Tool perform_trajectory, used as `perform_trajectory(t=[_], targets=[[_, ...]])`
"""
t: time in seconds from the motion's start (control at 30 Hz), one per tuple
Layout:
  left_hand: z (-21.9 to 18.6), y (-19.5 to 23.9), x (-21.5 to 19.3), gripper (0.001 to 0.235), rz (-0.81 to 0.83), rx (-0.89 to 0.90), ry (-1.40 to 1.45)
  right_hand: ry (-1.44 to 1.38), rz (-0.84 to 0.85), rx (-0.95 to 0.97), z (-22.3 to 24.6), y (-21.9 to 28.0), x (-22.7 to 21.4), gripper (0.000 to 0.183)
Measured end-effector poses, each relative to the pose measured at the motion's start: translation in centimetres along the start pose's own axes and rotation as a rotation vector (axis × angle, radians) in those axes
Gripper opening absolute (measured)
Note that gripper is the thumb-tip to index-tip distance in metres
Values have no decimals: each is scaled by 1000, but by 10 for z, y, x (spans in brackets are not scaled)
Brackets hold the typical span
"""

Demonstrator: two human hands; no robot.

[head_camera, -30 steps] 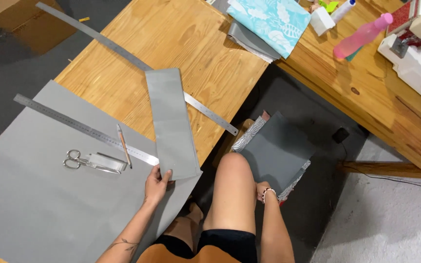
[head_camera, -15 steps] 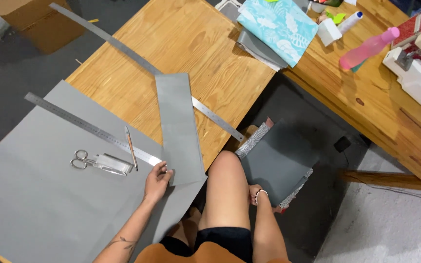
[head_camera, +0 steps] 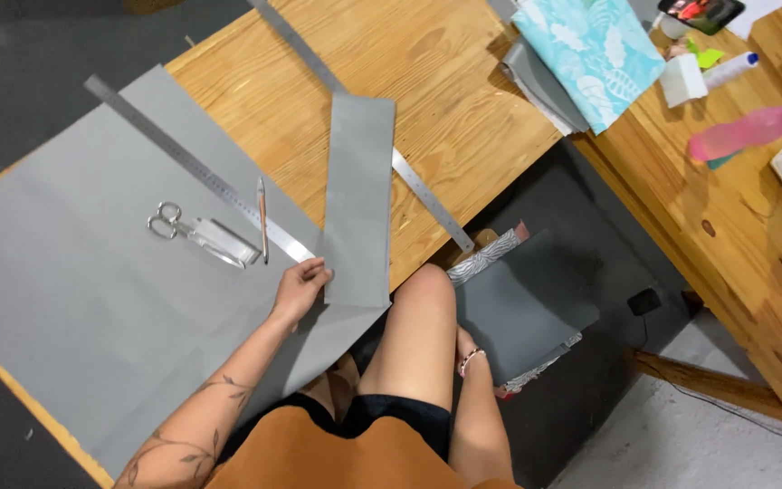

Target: Measuring and marking grey fabric pieces on a wooden table using metal rulers and a pencil to prepare for cutting.

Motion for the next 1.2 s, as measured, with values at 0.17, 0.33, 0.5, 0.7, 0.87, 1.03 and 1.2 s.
perform_trajectory(t=[0.17, 0.33, 0.5, 0.7, 0.87, 1.03, 1.2], targets=[[18, -17, 5, 44, -31, 27, 50, -102, 105, -27, 9, -28, -22, 49], [8, -7, 10, 44, -71, 36, 166, -30, 80, -347, 81, 1, -19, 45], [-22, 11, 13, 47, -110, -14, 335, 758, -367, -834, 179, 199, 66, 18], [-40, 20, 24, 39, -85, -27, 489, 1025, 273, -1347, 192, 277, 221, 78], [-54, 36, 29, 48, -102, -4, 529, 833, 306, -1044, 220, 176, 208, 39], [-54, 35, 33, 63, -68, -149, 592, 586, 572, -702, 225, 89, 187, 31], [-33, 2, 29, 65, -79, -171, 452, 502, 663, -513, 225, 75, 184, 41]])
Point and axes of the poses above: each hand's wrist, its own y-axis away from the middle knuckle, its own x-axis out of the palm, z = x × y, the point moved 9 cm from there along -y, towards the middle knuckle, and after that the axes turned 3 degrees about z, right-handed, at the moved point
